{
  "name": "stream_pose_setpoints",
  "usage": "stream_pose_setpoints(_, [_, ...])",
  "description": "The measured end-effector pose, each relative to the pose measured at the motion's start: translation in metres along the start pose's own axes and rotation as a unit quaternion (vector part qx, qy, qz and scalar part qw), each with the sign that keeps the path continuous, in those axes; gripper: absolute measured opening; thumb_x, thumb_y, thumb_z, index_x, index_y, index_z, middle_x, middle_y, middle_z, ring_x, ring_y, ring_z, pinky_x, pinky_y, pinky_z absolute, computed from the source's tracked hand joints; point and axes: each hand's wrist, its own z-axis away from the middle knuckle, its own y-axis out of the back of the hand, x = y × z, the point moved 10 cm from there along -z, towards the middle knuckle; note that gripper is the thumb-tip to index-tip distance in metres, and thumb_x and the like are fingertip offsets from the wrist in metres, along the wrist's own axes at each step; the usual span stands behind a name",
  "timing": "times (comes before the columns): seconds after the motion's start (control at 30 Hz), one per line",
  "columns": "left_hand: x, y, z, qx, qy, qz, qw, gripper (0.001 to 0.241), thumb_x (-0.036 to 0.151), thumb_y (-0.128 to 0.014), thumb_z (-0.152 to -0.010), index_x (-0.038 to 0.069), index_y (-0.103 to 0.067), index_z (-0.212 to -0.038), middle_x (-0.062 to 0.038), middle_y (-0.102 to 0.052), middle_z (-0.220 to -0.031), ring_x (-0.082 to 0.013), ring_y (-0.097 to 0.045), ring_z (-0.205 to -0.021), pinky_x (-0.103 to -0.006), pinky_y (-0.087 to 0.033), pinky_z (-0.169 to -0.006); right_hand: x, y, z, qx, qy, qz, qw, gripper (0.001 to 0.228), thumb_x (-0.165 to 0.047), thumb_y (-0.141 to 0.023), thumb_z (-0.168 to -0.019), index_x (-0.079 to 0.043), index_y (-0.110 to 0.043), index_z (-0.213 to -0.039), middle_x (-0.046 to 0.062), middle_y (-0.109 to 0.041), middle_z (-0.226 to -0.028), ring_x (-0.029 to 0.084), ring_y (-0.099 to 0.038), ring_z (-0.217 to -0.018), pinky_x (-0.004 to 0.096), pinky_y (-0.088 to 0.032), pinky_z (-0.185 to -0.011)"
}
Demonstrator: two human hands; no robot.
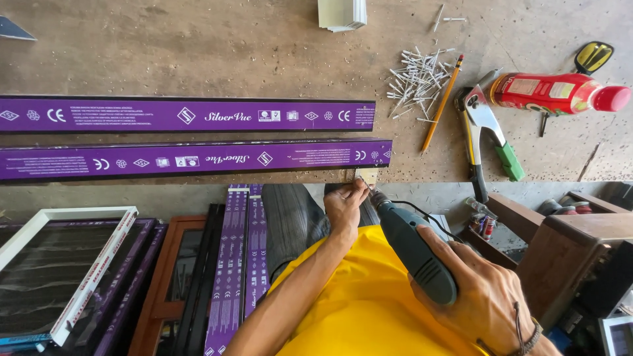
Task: Finalizing the assembly of metal screen frames by drilling holes, marking measurements, and fastening brackets using power and hand tools.
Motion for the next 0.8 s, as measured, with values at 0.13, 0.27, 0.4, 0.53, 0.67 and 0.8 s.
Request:
stream_pose_setpoints(0.13, [0.002,0.0,0.005,-0.007,-0.004,-0.031,1.0,0.025,0.016,-0.075,-0.088,-0.004,-0.076,-0.103,-0.017,-0.079,-0.101,-0.0337,-0.077,-0.105,-0.0457,-0.063,-0.096,0.003,-0.005,-0.004,-0.029,-0.021,-0.011,0.999,0.084,-0.052,-0.073,-0.07,-0.045,-0.046,-0.15,-0.014,-0.074,-0.119,0.028,-0.077,-0.09,0.05,-0.064,-0.063])
stream_pose_setpoints(0.27, [0.01,-0.004,0.005,0.005,-0.013,-0.126,0.992,0.022,0.016,-0.075,-0.087,0.003,-0.075,-0.106,-0.012,-0.079,-0.114,-0.0272,-0.075,-0.115,-0.04,-0.061,-0.099,0.003,-0.008,-0.014,-0.096,-0.059,0.043,0.993,0.088,-0.062,-0.071,-0.07,-0.053,-0.04,-0.152,-0.014,-0.074,-0.103,0.031,-0.077,-0.088,0.052,-0.062,-0.067])
stream_pose_setpoints(0.4, [0.01,-0.003,0.007,0.031,-0.01,-0.156,0.987,0.022,0.019,-0.076,-0.087,0.006,-0.075,-0.105,-0.009,-0.079,-0.113,-0.0273,-0.075,-0.114,-0.0432,-0.058,-0.103,-0.001,-0.009,-0.015,-0.14,-0.072,0.062,0.986,0.088,-0.058,-0.068,-0.073,-0.059,-0.034,-0.154,-0.007,-0.071,-0.089,0.035,-0.076,-0.084,0.052,-0.06,-0.067])
stream_pose_setpoints(0.53, [0.01,-0.004,0.01,0.044,0.016,-0.172,0.984,0.022,0.019,-0.075,-0.088,0.007,-0.075,-0.106,-0.009,-0.079,-0.115,-0.0264,-0.075,-0.115,-0.0427,-0.059,-0.101,-0.001,-0.006,-0.02,-0.14,-0.067,0.084,0.984,0.087,-0.059,-0.068,-0.073,-0.059,-0.035,-0.153,-0.008,-0.07,-0.084,0.034,-0.075,-0.079,0.053,-0.059,-0.063])
stream_pose_setpoints(0.67, [0.01,-0.005,0.007,0.047,0.002,-0.171,0.984,0.023,0.019,-0.076,-0.088,0.006,-0.075,-0.107,-0.008,-0.079,-0.111,-0.0263,-0.076,-0.11,-0.0416,-0.06,-0.099,-0.003,-0.005,-0.02,-0.137,-0.064,0.085,0.985,0.087,-0.06,-0.069,-0.072,-0.057,-0.036,-0.152,-0.007,-0.071,-0.088,0.034,-0.076,-0.083,0.053,-0.06,-0.064])
stream_pose_setpoints(0.8, [0.006,-0.003,0.002,0.05,-0.015,-0.178,0.983,0.022,0.019,-0.077,-0.086,0.006,-0.076,-0.103,-0.009,-0.08,-0.111,-0.0254,-0.077,-0.108,-0.0413,-0.061,-0.098,-0.001,-0.009,-0.019,-0.154,-0.066,0.094,0.981,0.089,-0.063,-0.067,-0.073,-0.059,-0.031,-0.154,-0.008,-0.07,-0.091,0.033,-0.076,-0.085,0.054,-0.06,-0.066])
